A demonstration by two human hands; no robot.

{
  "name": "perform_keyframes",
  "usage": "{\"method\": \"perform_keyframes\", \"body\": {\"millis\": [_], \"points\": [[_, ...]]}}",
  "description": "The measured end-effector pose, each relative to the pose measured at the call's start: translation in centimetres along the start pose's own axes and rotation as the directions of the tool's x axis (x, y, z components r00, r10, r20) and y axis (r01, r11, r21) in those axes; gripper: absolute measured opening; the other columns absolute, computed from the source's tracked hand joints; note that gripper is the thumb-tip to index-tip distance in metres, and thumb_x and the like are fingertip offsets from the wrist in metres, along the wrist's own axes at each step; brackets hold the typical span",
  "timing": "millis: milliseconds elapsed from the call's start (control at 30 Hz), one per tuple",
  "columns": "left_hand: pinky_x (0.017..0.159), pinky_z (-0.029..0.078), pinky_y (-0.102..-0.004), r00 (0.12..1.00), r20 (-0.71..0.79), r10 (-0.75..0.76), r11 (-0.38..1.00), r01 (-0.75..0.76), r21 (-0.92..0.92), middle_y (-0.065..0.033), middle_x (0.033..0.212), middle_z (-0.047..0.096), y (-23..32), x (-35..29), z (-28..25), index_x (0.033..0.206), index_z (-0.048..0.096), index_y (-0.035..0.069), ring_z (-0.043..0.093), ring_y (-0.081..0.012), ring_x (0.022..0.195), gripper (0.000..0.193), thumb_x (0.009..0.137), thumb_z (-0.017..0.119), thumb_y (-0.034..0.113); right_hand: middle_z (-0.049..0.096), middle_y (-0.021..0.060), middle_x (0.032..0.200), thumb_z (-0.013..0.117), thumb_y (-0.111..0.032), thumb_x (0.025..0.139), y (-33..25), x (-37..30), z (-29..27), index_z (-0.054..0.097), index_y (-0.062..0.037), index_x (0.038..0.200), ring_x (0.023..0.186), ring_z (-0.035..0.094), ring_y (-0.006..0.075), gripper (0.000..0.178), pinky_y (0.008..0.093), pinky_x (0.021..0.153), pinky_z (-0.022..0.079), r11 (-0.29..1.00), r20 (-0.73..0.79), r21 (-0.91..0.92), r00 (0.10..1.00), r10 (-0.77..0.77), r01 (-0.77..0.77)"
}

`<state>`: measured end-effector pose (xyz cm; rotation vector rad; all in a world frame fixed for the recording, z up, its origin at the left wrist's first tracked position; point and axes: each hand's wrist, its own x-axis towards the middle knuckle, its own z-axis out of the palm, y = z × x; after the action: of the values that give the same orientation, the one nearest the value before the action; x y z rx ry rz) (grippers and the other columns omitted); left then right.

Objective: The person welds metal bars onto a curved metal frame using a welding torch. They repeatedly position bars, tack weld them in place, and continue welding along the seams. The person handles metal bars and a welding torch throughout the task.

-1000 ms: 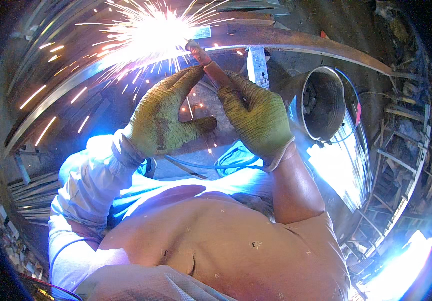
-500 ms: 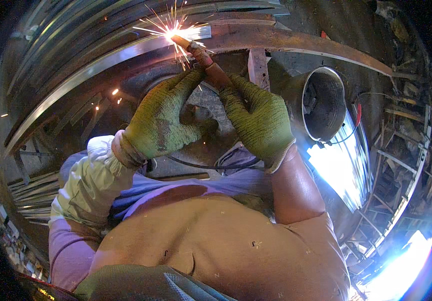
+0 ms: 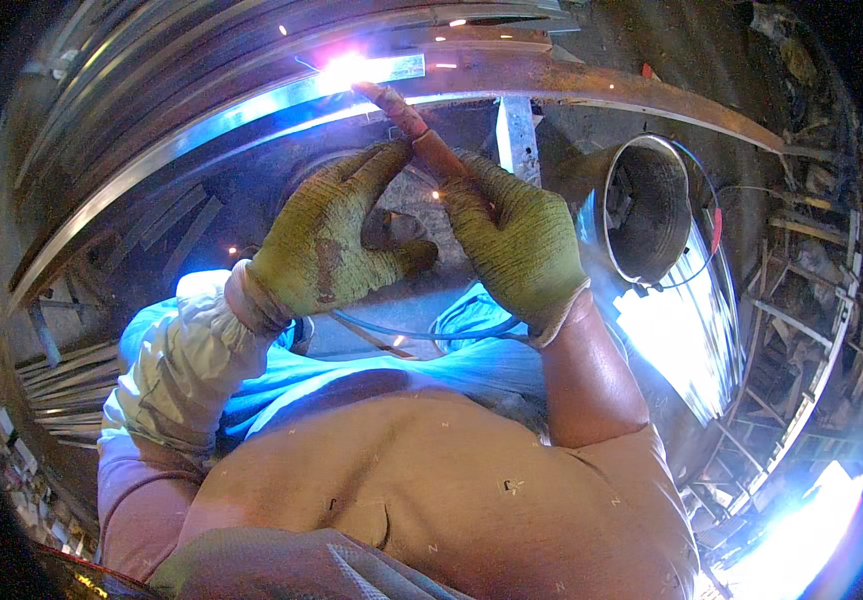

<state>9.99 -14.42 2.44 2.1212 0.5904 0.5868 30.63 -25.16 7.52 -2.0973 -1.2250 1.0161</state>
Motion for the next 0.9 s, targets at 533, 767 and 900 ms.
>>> {"method": "perform_keyframes", "body": {"millis": [533,767,900], "points": [[0.111,0.058,-0.0508,1.000,0.020,0.006,1.000,-0.007,0.020,-0.0272,0.142,0.071,-0.2,-0.1,0.3,0.159,0.056,-0.001,0.071,-0.0441,0.129,0.093,0.084,0.096,0.035,0.082,0.0208,0.097,0.068,-0.038,0.113,1.3,0.1,0.5,0.079,-0.0111,0.140,0.093,0.082,0.0305,0.039,0.0422,0.081,0.062,0.999,-0.055,0.003,0.997,-0.053,0.053],[0.108,0.060,-0.0475,0.995,0.053,-0.087,0.996,0.088,-0.015,-0.0280,0.148,0.067,0.3,-0.3,-0.1,0.164,0.052,0.002,0.071,-0.0423,0.130,0.094,0.085,0.095,0.029,0.082,0.0184,0.102,0.069,-0.032,0.112,0.4,0.0,0.2,0.076,-0.0102,0.144,0.094,0.078,0.0200,0.039,0.0397,0.086,0.061,0.998,0.011,0.060,1.000,0.023,-0.024],[0.103,0.060,-0.0459,0.999,0.048,-0.024,0.996,0.028,-0.084,-0.0248,0.148,0.068,0.2,-0.2,0.2,0.167,0.049,0.002,0.072,-0.0431,0.126,0.095,0.085,0.093,0.019,0.079,0.0218,0.098,0.067,-0.041,0.113,-0.6,-0.4,-0.2,0.077,-0.0110,0.142,0.090,0.079,0.0282,0.043,0.0420,0.085,0.061,0.997,0.023,-0.017,0.996,0.081,-0.081]]}}
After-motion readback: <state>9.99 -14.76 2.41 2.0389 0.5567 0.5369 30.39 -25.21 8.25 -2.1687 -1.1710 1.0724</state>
